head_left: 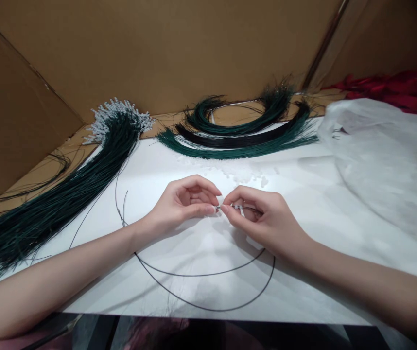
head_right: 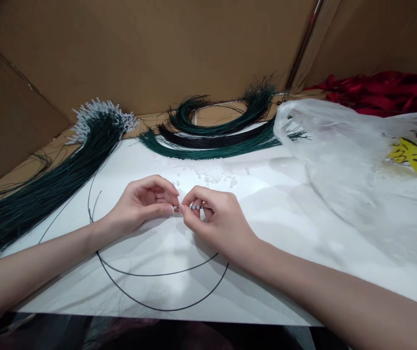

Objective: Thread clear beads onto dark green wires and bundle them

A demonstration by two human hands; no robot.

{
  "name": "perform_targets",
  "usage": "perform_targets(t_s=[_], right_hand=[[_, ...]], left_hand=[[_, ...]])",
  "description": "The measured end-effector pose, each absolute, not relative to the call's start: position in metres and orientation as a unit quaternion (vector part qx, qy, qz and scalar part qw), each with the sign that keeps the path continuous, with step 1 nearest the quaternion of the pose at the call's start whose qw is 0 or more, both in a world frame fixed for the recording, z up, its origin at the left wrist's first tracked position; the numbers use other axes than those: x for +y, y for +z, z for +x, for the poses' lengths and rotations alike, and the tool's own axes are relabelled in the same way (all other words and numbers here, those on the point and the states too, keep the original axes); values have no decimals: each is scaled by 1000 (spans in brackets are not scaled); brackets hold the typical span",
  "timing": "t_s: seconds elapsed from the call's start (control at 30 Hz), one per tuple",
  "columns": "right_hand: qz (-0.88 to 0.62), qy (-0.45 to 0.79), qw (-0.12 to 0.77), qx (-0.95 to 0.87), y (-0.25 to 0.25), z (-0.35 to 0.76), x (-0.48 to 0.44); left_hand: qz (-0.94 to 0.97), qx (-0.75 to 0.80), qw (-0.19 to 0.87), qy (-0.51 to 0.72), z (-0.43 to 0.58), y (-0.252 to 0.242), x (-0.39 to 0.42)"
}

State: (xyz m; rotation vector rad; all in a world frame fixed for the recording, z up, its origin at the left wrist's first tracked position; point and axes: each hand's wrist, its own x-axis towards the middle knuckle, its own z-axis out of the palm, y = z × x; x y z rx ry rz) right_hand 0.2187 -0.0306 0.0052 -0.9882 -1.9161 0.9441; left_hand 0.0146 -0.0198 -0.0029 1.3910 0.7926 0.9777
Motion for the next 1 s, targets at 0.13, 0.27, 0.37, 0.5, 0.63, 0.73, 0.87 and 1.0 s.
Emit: perform_targets(t_s=[0.13, 0.27, 0.37, 0.5, 0.63, 0.73, 0.87, 1.0], right_hand=[[-385, 370, 388, -751, 5, 219, -31], [-383, 372, 386, -752, 4, 220, -31], [-383, 372, 384, -753, 4, 220, -31], [-383, 366, 385, -756, 4, 220, -30], [-388, 365, 382, -755, 4, 220, -30], [-386, 365, 384, -755, 4, 220, -30], [-377, 361, 394, -757, 4, 220, -30], [-377, 361, 394, -757, 5, 220, -30]], left_hand=[[592, 341, 596, 421, 15, -1, -20], [595, 337, 596, 421, 15, -2, -21], [595, 340, 595, 420, 15, -2, -21], [596, 341, 594, 419, 14, -3, -20], [595, 339, 594, 421, 14, -4, -21], [594, 338, 597, 420, 15, -3, -21], [594, 337, 599, 419, 15, -2, -21], [594, 336, 599, 418, 15, -2, -22]])
